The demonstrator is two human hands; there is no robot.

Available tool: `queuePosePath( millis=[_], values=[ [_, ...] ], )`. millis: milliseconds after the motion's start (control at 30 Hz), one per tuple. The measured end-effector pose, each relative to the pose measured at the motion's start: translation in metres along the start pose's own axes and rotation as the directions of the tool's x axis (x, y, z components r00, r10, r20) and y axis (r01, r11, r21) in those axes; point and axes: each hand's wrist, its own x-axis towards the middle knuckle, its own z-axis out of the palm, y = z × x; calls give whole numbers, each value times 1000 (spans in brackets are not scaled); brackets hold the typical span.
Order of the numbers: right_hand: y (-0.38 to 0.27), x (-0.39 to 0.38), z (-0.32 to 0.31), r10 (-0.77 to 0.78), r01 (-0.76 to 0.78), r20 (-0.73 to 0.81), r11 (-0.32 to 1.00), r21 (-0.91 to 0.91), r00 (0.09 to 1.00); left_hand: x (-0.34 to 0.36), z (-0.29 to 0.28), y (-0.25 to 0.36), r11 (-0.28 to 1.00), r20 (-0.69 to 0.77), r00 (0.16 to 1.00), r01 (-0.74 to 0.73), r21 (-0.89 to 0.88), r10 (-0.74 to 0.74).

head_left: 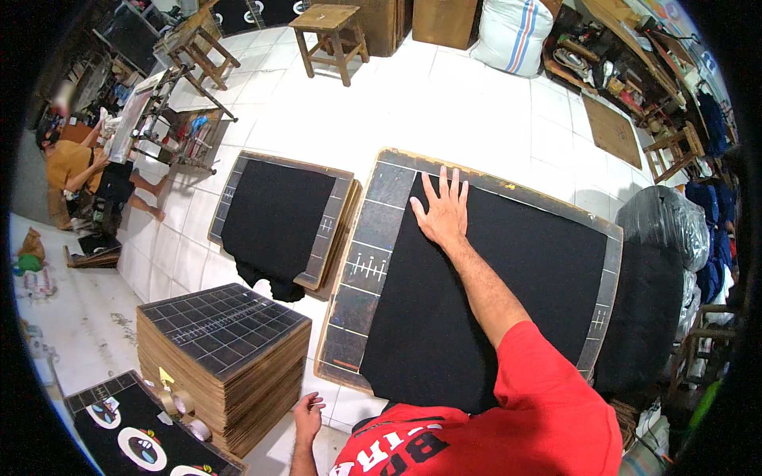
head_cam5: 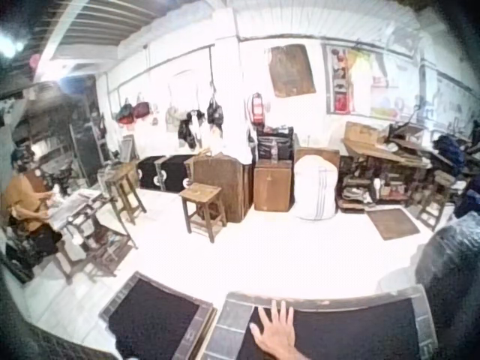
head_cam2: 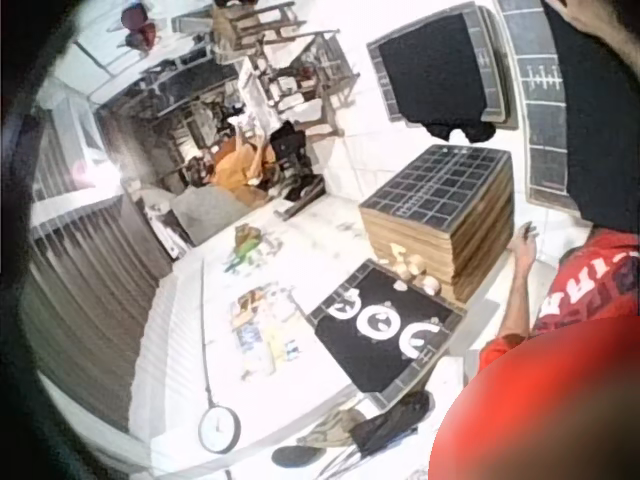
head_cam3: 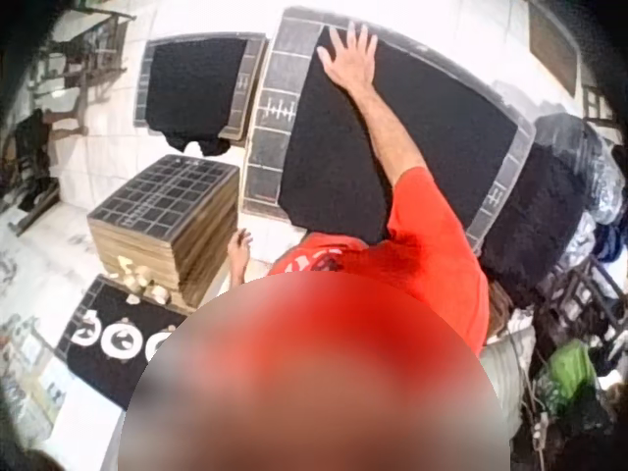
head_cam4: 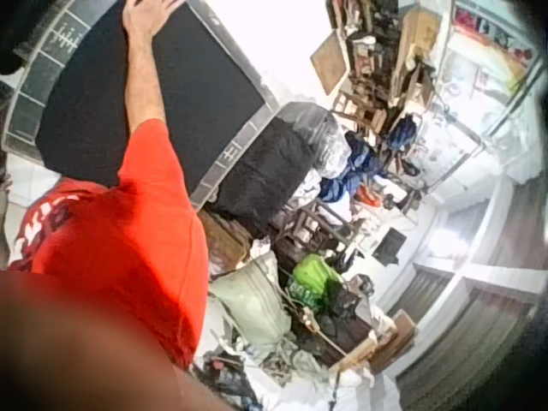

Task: The person prepares a screen printing frame by smoothing a black t-shirt on it, then removes the shirt and cleans the grid surface with a green tool. The person then places another black t-shirt on the frame and smooths it out.

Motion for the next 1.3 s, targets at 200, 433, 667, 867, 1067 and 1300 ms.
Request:
queuePosePath(
  millis=[200,433,667,867,1067,1300],
  values=[
    [1,6,-3,-5,4,38,999,39,999,-11,20,-19,986,118,983,127,108,-140],
    [3,2,-3,-45,43,26,996,78,999,-16,10,-45,959,53,960,268,95,-274],
    [-2,17,-1,-14,16,45,999,-39,999,-9,13,-47,990,48,989,142,-12,-141],
    [-20,-6,-13,-72,61,-84,990,-126,994,-12,8,-81,995,-61,998,17,-101,-23],
    [-67,-119,-13,-163,173,76,971,-163,984,-32,-16,-155,995,-113,988,102,-7,-102],
    [-182,-298,-14,-315,311,122,949,49,941,-34,-73,-268,958,-181,947,236,-162,-264]
  ],
)
